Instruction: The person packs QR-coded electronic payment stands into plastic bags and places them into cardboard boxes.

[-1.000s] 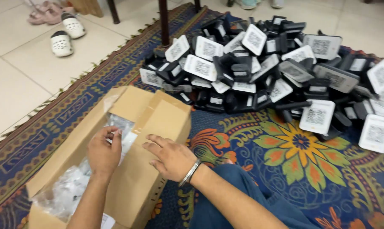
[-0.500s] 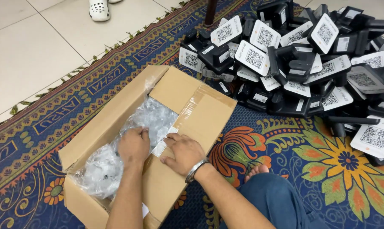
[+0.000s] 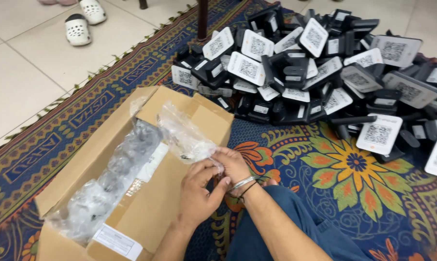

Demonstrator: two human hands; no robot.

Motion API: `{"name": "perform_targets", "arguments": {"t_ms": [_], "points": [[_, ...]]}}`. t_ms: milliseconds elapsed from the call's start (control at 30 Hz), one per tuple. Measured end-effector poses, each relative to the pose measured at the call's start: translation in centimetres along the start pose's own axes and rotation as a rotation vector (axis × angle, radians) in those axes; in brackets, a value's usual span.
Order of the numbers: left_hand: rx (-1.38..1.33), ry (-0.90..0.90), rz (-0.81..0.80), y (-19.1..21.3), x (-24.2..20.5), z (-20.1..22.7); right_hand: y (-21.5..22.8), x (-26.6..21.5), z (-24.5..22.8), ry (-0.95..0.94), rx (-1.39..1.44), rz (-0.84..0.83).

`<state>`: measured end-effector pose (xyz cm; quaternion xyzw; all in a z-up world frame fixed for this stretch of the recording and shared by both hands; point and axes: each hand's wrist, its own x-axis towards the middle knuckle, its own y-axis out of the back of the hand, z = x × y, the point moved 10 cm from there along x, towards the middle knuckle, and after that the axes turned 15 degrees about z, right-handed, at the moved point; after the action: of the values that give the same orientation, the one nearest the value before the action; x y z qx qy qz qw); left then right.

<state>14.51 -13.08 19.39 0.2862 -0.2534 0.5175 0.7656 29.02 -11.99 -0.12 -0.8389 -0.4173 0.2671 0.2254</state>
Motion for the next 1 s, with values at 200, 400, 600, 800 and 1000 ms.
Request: {"name": "perform_targets", "arguments": {"t_ms": [200, 400, 600, 800, 1000], "points": [[-0.352, 0.619, 0.235, -8.2, -1.9, -5.9, 6.3, -8.1, -13.4, 0.113, -0.050, 0.254], [-0.736, 1.255, -0.171, -25.9, -4.3, -2.4, 21.5, -16.6, -19.9, 0.330, -0.136, 0.335], [-0.733, 0.932, -0.399, -38.1, -8.2, 4.1, 38.9, -27.3, -20.5, 0.307, -0.165, 0.801], [-0.705, 0.752, -0.691, -42.8, -17.0, 5.1, 48.9, -30.8, -17.2, 0.468, 0.234, 1.157], [-0.590, 1.188, -0.354, -40.7, -13.7, -0.8, 39.5, -27.6, -22.1, 0.374, 0.422, 0.796]]}}
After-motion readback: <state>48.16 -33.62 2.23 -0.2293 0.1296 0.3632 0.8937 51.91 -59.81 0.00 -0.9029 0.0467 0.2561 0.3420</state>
